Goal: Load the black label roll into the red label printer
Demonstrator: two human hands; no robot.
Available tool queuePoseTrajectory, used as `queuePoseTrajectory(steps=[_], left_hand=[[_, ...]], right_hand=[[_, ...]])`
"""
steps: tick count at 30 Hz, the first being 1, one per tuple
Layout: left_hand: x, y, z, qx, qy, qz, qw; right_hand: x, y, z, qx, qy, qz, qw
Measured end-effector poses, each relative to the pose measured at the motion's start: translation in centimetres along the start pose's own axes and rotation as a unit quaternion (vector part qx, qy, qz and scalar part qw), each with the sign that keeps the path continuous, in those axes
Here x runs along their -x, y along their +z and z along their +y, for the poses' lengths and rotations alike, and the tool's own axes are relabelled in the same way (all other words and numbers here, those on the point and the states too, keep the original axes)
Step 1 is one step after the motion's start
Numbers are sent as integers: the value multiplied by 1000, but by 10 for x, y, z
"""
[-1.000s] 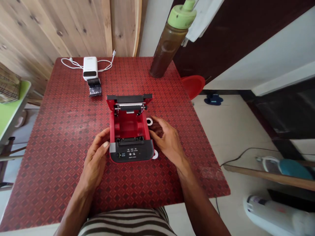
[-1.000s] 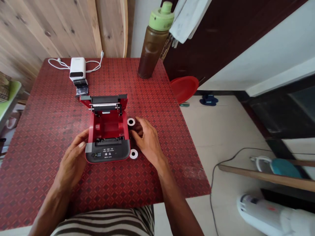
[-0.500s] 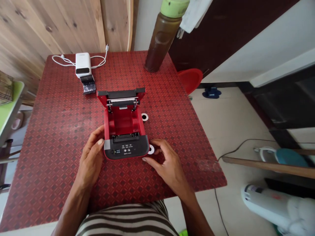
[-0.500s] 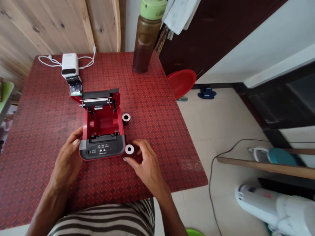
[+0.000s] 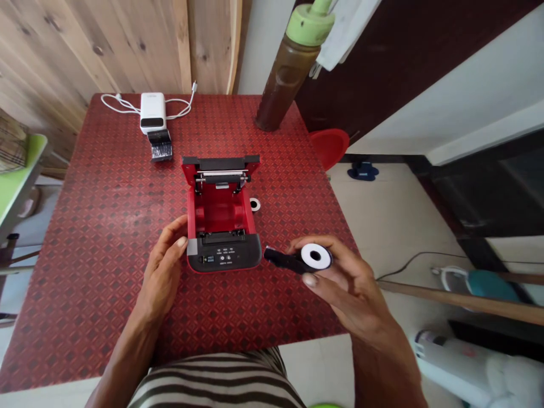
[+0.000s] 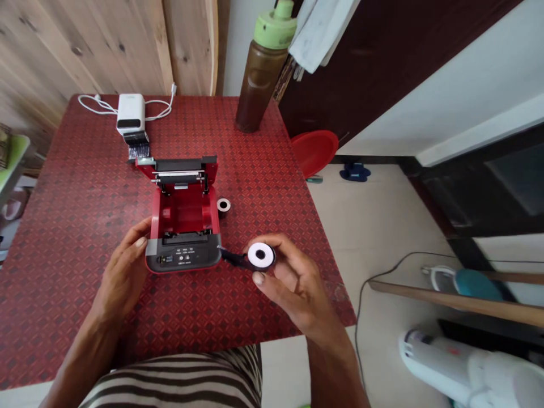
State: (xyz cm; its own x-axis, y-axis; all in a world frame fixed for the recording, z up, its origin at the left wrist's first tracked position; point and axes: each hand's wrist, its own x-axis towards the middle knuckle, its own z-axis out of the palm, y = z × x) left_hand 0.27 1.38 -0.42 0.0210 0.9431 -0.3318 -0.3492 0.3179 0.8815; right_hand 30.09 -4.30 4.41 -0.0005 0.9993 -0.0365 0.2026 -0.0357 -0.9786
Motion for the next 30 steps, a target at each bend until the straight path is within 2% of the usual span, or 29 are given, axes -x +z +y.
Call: queuePoseTrajectory(steps=[3,5,8,11,14,17,20,27,30], left_hand=[[0,-3,-3,-10,-3,1,1000],[0,-5,-4,-20,2,0,1000],[1,-7,-5,-32,17,-4,999],[2,-7,-5,-30,15,-7,999],[3,-6,-4,-20,14,-16,1000],[3,-6,-4,-19,15,-25,999],[4,-6,-4,-24,16,-25,999],[6,-6,-1,-43,13,-23,999],[6,-6,-1,-48,15,-20,999]], right_hand=[[-17,0,-22,-22,-16,-70,997],[-35,9,-35,9,-23,-114,993],[-63,28,-50,138,-74,-150,976],[-85,49,-56,259,-144,-154,942],[-100,67,-56,346,-162,-175,907],[-109,82,-55,402,-152,-192,882],[-114,91,-54,429,-146,-189,871],[-115,94,-49,455,-184,-183,852],[-109,95,-50,494,-174,-169,835]])
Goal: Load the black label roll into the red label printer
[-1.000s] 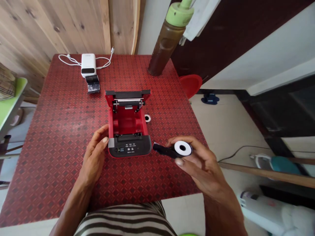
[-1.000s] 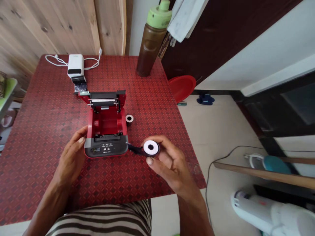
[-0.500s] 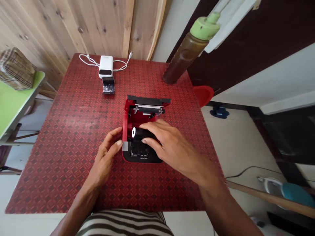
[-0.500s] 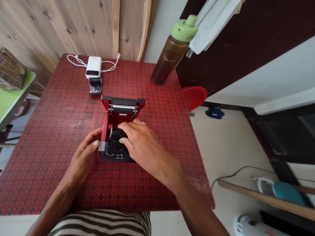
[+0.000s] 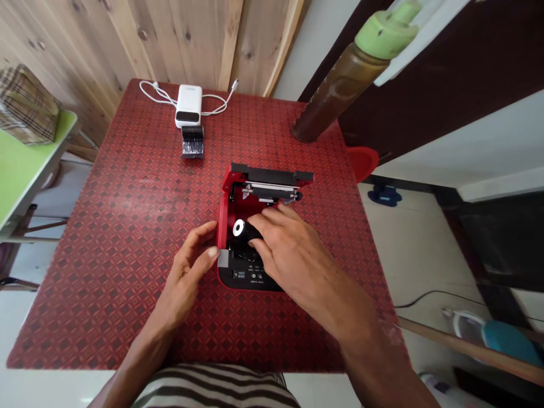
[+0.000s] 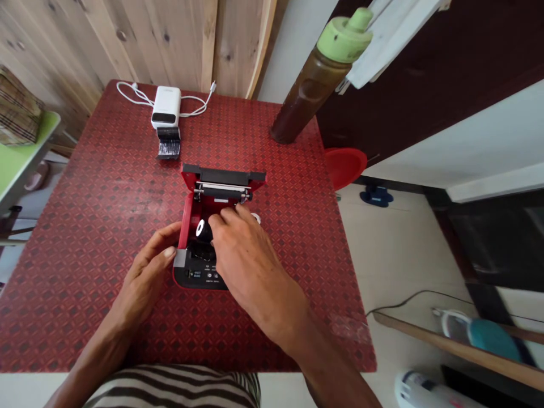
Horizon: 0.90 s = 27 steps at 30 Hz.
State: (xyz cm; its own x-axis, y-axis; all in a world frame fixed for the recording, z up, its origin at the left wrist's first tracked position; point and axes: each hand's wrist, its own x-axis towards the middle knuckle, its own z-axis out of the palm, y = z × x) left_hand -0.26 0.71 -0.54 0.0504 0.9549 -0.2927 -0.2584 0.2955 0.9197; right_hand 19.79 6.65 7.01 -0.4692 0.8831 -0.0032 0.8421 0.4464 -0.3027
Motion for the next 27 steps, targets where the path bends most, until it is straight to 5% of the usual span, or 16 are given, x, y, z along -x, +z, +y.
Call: queuePoseTrajectory(steps=[16,23,27], left_hand=[[1,2,2,12,-9,0,1000],[0,1,2,4,-9,-1,1000],[0,1,1,0,-9,5,1000]], right_hand=[[-36,1,-6,110,59,-121,985],[-23,-1,-1,59,58,-84,993],[-5,-14,13,-59,-23,-44,997]])
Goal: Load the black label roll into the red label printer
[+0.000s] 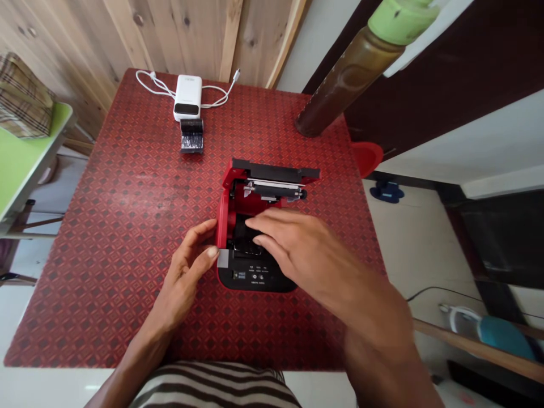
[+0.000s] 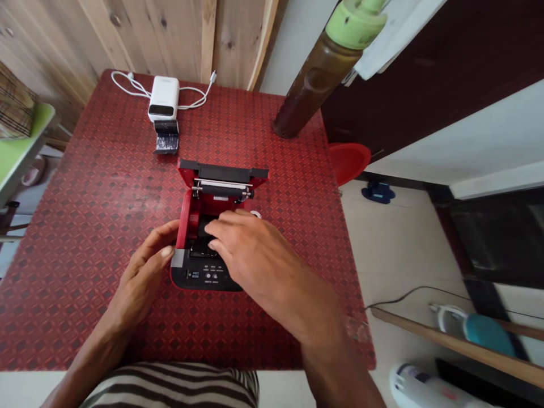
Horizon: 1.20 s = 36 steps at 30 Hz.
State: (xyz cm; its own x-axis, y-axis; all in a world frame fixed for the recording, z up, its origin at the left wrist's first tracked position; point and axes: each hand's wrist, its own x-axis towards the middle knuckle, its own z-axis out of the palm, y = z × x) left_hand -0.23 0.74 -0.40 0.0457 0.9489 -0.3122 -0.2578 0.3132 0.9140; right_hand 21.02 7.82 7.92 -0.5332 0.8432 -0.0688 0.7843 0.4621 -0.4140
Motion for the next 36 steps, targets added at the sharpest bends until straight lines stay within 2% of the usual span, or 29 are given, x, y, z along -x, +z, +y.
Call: queuePoseTrajectory(steps=[4,8,15,19,24,27,29,32,36], left_hand=[[1,0,1,-1,0,2,1000],[0,1,3,3,-3,-5,1000],[0,-3,1,15,-4,-13,1000],[-4,-5,9,-1,11,-13,1000],[-43,4,41,-51,113,48,991],[-71,16,60,-64,162,51,983],[-83,23,68,-73,179,26,981],[-86,29,70,-70,190,18,979],[-71,25,64,-81,197,16,977]], right_hand=[[9,-12,7,-66,-81,-4,995],[12,-13,4,-93,-92,17,991],[22,4,3,-134,-117,72,981],[25,13,5,-160,-121,109,974],[34,21,-1,-123,-113,191,967],[44,30,-7,-87,-105,244,960],[51,38,-10,-55,-108,273,954],[60,49,-13,-1,-114,313,943],[65,56,-15,27,-120,340,932]])
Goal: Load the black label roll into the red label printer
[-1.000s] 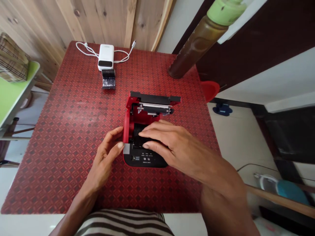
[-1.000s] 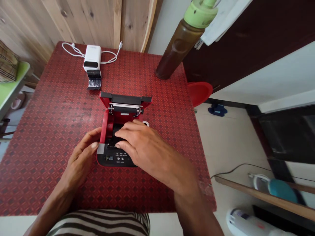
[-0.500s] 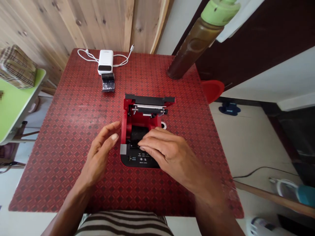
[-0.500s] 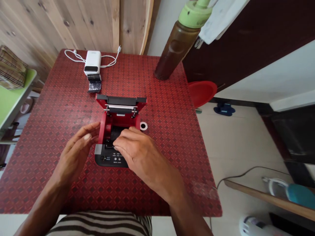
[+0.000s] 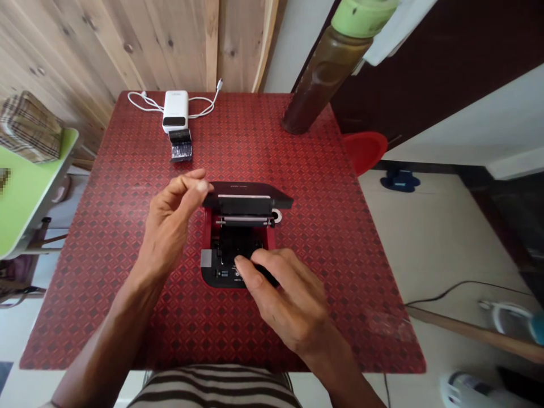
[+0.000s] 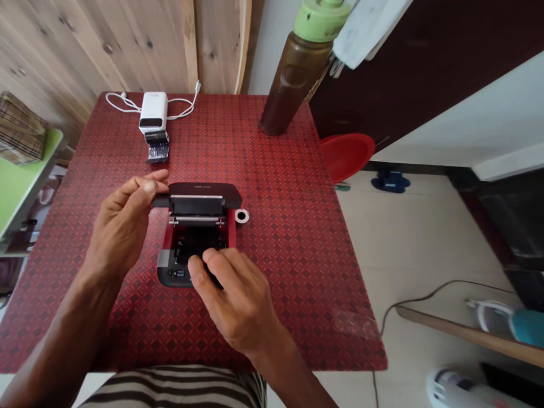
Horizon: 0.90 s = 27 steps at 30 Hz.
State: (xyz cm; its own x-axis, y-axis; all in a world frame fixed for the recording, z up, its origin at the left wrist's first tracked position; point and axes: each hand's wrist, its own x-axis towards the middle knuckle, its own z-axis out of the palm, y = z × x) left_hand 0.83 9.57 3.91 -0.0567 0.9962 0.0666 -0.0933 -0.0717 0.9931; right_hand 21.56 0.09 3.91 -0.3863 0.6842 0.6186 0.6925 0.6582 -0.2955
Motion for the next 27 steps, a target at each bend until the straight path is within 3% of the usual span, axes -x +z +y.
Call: queuePoseTrajectory(steps=[6,11,18,27], left_hand=[[36,-13,-13,19,-97,-11,995],[48,-15,-23,40,-150,-43,987],[50,-15,-23,49,-141,-68,986],[50,-18,-27,20,-114,-84,990]], right_hand=[[5,1,0,30,-18,10,999],[6,3,-1,56,24,21,998],[-1,2,-4,5,74,-10,997],[-3,4,-4,0,73,-20,997]])
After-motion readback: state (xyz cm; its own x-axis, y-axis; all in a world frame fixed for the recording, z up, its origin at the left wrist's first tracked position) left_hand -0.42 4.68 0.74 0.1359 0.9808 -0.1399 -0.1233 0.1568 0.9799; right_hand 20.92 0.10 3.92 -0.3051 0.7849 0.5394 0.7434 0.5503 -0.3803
